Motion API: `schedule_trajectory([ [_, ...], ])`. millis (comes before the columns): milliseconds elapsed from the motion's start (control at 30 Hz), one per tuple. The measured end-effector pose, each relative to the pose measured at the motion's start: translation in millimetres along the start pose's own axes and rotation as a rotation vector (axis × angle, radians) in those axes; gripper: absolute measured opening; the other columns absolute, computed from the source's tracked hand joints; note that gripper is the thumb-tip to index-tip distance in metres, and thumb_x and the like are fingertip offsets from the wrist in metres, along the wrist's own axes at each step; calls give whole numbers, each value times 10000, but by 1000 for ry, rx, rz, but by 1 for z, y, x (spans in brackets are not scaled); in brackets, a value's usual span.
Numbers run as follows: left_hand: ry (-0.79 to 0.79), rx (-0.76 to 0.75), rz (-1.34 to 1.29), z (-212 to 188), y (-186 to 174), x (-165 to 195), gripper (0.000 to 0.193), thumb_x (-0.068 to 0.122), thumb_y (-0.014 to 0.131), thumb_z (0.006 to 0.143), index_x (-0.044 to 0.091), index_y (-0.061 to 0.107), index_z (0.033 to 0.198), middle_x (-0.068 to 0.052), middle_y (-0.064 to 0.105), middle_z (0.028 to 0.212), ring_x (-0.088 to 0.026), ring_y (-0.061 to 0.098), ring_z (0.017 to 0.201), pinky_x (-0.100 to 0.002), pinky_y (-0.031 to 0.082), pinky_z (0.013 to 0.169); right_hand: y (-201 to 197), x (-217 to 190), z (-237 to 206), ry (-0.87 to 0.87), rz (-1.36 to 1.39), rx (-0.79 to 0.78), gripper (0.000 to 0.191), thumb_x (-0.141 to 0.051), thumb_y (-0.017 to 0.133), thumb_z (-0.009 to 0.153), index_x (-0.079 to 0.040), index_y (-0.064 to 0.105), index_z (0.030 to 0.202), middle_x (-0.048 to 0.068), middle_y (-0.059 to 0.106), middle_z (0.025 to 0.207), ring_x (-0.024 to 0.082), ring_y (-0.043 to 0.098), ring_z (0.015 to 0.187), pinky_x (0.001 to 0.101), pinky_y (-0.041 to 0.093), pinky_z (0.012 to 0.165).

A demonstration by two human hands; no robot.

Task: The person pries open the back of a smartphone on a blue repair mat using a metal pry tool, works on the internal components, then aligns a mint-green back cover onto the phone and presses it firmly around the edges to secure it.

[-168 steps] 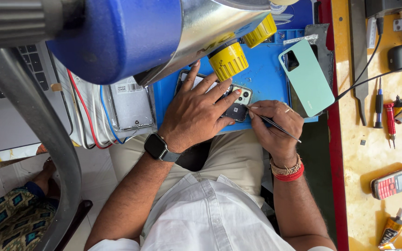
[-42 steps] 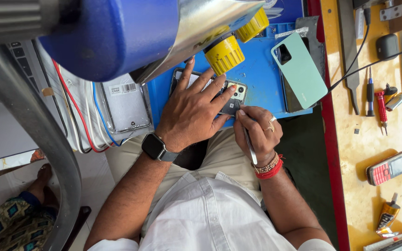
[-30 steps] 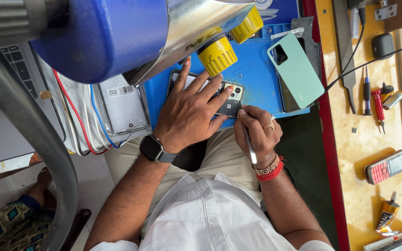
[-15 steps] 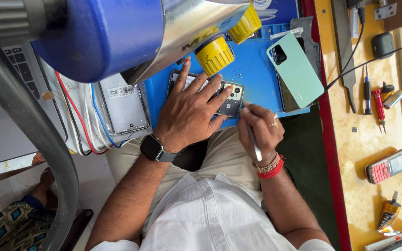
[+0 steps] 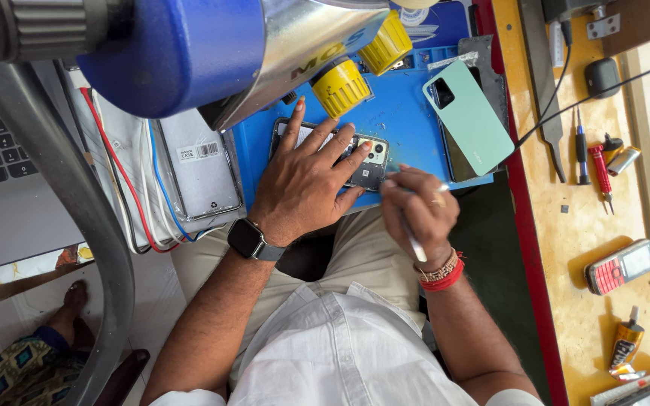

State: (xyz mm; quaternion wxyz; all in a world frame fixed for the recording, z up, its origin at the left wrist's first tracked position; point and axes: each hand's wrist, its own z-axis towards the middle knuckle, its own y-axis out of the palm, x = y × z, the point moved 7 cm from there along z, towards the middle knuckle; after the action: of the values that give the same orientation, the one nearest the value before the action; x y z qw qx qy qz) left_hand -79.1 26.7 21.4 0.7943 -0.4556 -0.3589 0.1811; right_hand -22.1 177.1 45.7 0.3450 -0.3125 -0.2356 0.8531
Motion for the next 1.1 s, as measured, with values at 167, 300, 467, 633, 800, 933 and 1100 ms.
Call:
schedule_trajectory([
  [167,-2,17,10,-2,-3,0,567,412,802,819,125,707,1298,-158,624,1347,-325,509,1348,-681,174,1223,1,-9,3,10,-111,13,214,83,837,817,5,675,932,127,693,938,329,698,913,418,586,839],
  [300,18,20,39,-3,-3,2,557,410,796,842,127,703,1312,-160,612,1354,-327,507,1352,-681,178,1224,4,-17,-1,-1,13,-6,209,95,818,823,9,666,938,133,693,943,306,696,887,416,585,853],
  [467,15,26,15,-3,-7,3,566,419,803,826,139,702,1308,-155,619,1344,-328,511,1336,-683,184,1213,-6,8,-6,225,62,55,194,125,798,871,12,670,962,149,728,1017,265,736,907,328,584,799],
  [633,29,20,-7,-4,-7,3,552,422,817,813,161,714,1288,-124,633,1334,-311,523,1327,-681,195,1219,1,28,-3,251,312,-105,218,107,824,829,18,654,932,134,738,969,233,749,909,313,594,797],
  [800,14,19,-6,-7,-3,-1,585,453,826,809,158,717,1303,-99,639,1339,-303,536,1312,-670,205,1223,8,40,0,279,412,-164,204,108,841,812,18,676,889,126,737,913,214,751,885,302,596,791],
  [933,8,28,0,-6,1,-2,576,478,824,794,187,721,1280,-97,644,1330,-301,539,1311,-672,200,1218,10,45,1,298,454,-164,187,115,831,825,25,685,900,125,742,921,219,757,904,304,606,813],
  [1100,13,18,9,-5,2,-3,583,482,823,800,179,721,1288,-104,648,1326,-304,543,1310,-672,201,1216,13,47,2,276,449,-190,179,122,825,814,30,698,900,137,749,920,221,759,903,307,607,815],
])
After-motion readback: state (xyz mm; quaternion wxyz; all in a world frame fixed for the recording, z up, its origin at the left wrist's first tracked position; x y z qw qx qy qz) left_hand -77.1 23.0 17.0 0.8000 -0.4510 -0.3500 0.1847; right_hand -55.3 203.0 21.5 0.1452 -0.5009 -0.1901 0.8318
